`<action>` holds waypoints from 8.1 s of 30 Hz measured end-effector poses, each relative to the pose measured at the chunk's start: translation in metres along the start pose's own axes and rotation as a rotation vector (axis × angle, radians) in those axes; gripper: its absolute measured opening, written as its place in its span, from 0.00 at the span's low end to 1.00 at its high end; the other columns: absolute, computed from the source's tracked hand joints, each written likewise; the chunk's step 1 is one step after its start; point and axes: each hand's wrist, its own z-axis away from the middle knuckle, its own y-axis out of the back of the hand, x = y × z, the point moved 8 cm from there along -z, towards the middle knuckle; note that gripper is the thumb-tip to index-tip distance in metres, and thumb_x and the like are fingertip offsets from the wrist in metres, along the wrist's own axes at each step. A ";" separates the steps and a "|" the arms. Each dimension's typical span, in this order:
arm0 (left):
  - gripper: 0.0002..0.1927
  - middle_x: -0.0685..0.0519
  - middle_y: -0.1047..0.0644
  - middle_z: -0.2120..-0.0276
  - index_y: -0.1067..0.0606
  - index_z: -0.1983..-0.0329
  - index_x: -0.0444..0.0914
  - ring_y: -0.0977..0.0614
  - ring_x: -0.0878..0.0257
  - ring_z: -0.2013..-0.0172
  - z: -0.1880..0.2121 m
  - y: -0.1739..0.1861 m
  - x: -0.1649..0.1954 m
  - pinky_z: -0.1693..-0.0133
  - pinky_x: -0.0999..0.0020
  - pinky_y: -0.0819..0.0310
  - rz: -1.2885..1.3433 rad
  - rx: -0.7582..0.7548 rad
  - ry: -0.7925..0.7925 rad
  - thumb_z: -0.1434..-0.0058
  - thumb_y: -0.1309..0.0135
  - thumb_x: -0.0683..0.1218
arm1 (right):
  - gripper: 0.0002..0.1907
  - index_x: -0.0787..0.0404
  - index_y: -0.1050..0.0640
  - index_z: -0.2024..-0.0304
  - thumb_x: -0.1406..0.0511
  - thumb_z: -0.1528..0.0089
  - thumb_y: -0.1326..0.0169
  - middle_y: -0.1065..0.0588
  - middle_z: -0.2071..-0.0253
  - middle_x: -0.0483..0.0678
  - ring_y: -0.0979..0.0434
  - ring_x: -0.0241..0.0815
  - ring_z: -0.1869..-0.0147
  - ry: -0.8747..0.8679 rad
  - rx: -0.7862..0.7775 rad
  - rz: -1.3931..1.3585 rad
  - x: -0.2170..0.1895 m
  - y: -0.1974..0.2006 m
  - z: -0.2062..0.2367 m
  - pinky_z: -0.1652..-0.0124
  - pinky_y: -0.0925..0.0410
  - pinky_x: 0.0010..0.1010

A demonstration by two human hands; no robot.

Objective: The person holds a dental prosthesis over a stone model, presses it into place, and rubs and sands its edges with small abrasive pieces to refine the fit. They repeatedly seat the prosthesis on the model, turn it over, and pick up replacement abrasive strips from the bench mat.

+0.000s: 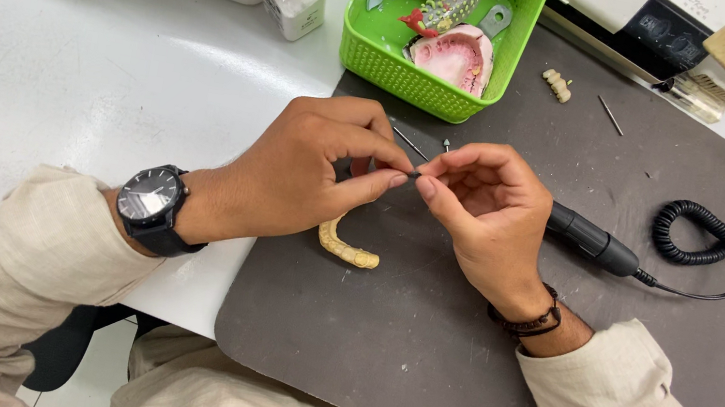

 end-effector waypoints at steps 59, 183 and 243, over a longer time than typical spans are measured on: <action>0.22 0.59 0.16 0.68 0.21 0.45 0.38 0.18 0.70 0.69 0.000 0.019 -0.039 0.60 0.71 0.26 -0.068 0.095 0.227 0.44 0.34 0.41 | 0.16 0.70 0.29 0.40 0.67 0.28 0.50 0.24 0.43 0.64 0.19 0.46 0.50 -0.227 -0.068 -0.420 0.043 0.003 -0.003 0.57 0.22 0.38; 0.27 0.47 0.30 0.50 0.26 0.42 0.38 0.21 0.63 0.54 0.036 0.009 0.014 0.52 0.68 0.25 0.178 -0.039 -0.100 0.45 0.31 0.42 | 0.20 0.64 0.20 0.52 0.69 0.45 0.28 0.21 0.59 0.48 0.19 0.41 0.57 0.342 -0.082 0.532 -0.051 -0.037 0.057 0.59 0.26 0.29; 0.28 0.48 0.27 0.48 0.28 0.51 0.36 0.16 0.62 0.56 0.044 -0.025 -0.001 0.56 0.73 0.16 0.285 -0.124 0.076 0.48 0.25 0.47 | 0.17 0.73 0.22 0.44 0.73 0.36 0.43 0.17 0.51 0.56 0.17 0.41 0.50 -0.690 -0.209 -0.338 0.035 -0.037 0.076 0.52 0.22 0.33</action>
